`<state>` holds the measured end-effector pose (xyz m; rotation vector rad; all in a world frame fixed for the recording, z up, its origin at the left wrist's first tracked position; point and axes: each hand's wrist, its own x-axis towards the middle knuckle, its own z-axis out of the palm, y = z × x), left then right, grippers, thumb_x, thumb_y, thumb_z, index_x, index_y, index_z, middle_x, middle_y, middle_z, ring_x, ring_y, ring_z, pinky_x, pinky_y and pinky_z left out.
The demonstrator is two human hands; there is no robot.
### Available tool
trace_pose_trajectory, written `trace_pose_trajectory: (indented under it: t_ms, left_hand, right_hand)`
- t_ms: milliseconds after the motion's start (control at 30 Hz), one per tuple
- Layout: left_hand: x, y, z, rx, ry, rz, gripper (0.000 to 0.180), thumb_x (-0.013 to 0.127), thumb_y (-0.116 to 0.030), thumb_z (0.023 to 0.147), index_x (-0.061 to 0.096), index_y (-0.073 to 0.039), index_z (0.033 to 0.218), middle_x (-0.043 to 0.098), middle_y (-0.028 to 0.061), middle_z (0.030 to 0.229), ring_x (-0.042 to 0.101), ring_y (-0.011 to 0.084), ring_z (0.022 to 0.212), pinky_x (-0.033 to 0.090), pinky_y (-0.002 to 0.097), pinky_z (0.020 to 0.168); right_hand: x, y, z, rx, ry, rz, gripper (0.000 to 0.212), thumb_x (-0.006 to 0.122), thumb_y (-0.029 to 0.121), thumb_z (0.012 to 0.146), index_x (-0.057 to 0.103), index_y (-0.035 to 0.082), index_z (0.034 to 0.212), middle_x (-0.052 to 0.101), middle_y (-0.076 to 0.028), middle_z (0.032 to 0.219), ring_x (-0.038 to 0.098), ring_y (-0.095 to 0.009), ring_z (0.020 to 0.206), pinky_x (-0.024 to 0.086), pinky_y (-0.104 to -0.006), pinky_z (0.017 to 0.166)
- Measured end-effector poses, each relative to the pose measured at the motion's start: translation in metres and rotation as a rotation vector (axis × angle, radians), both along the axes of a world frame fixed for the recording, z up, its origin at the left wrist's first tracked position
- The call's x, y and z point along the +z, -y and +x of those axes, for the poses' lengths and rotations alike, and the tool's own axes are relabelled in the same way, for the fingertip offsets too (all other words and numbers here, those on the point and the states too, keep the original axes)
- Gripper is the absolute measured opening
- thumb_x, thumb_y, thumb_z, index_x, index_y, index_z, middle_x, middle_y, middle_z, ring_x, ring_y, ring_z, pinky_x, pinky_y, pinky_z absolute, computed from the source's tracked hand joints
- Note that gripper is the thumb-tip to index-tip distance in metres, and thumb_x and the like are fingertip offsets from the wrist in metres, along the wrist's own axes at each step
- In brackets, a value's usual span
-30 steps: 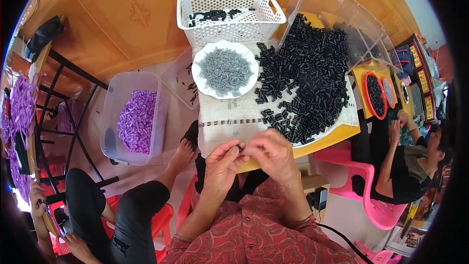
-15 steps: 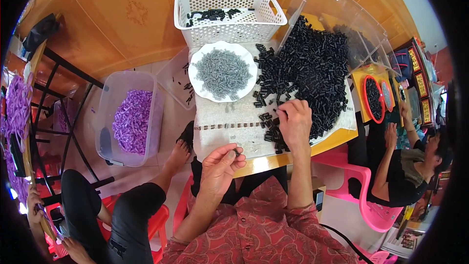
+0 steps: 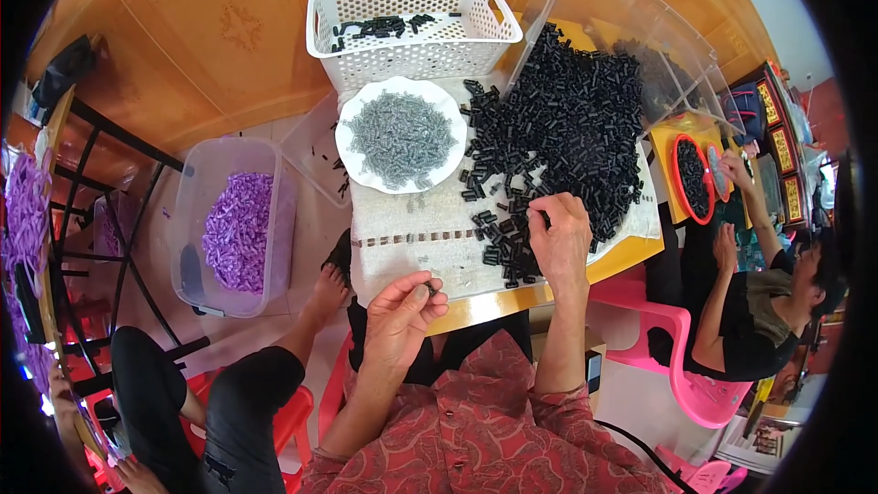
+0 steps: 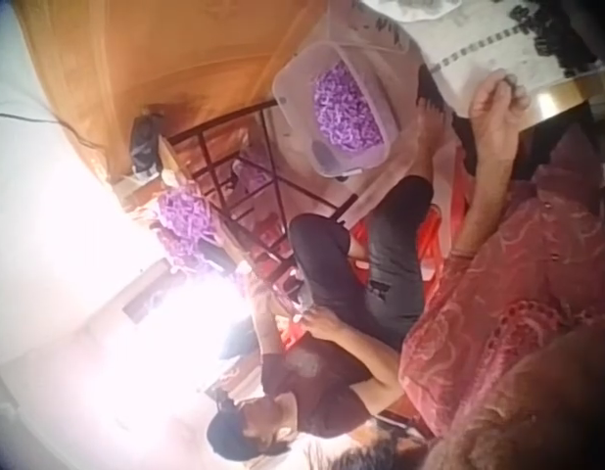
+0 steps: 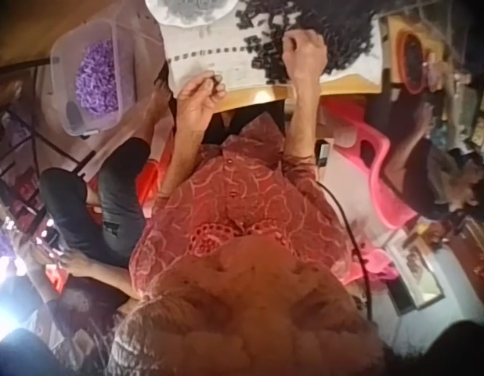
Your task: Manually assembling small plastic parts and components at a workstation.
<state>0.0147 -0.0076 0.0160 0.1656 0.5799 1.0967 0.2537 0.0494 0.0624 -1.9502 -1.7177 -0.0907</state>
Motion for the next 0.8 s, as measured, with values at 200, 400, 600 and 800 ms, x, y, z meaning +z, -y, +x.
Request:
trace_pose_trajectory:
  t_ms: [200, 400, 600, 800]
  left_hand:
    - [0.0, -0.001, 0.0, -0.009, 0.008, 0.001, 0.022, 0.056, -0.002, 0.093, 0.061, 0.002, 0.114, 0.066, 0.0159, 0.105, 0.066, 0.0222, 0.089, 0.057, 0.0341, 0.079]
    - [0.001, 0.0, -0.001, 0.003, 0.013, 0.016, 0.022, 0.056, -0.002, 0.093, 0.061, 0.001, 0.114, 0.065, 0.016, 0.106, 0.066, 0.0223, 0.09, 0.056, 0.0344, 0.081]
    - [0.001, 0.001, 0.0, 0.022, 0.053, 0.032, 0.022, 0.056, -0.002, 0.093, 0.061, 0.0, 0.114, 0.065, 0.0149, 0.109, 0.065, 0.0216, 0.094, 0.055, 0.0334, 0.084]
    - [0.005, 0.001, 0.0, 0.038, 0.089, 0.027, 0.023, 0.056, -0.001, 0.093, 0.06, -0.001, 0.115, 0.065, 0.0133, 0.109, 0.064, 0.0205, 0.093, 0.055, 0.0325, 0.084]
  right_hand:
    - [-0.005, -0.004, -0.011, 0.063, -0.002, 0.002, 0.011, 0.07, 0.004, 0.073, 0.067, 0.007, 0.083, 0.059, -0.008, 0.081, 0.055, -0.028, 0.081, 0.043, -0.0395, 0.071]
    - [-0.017, -0.012, -0.019, 0.096, 0.075, -0.054, 0.012, 0.071, 0.005, 0.073, 0.068, 0.008, 0.084, 0.057, -0.008, 0.08, 0.055, -0.027, 0.083, 0.043, -0.0391, 0.072]
    - [-0.011, -0.006, -0.031, 0.133, -0.003, 0.074, 0.012, 0.07, 0.002, 0.076, 0.066, 0.005, 0.087, 0.06, -0.008, 0.081, 0.057, -0.025, 0.077, 0.045, -0.0364, 0.068]
    - [-0.002, 0.031, -0.057, 0.204, -0.816, -0.048, 0.01, 0.071, -0.001, 0.08, 0.065, 0.001, 0.088, 0.066, -0.005, 0.08, 0.059, -0.008, 0.066, 0.047, -0.0215, 0.059]
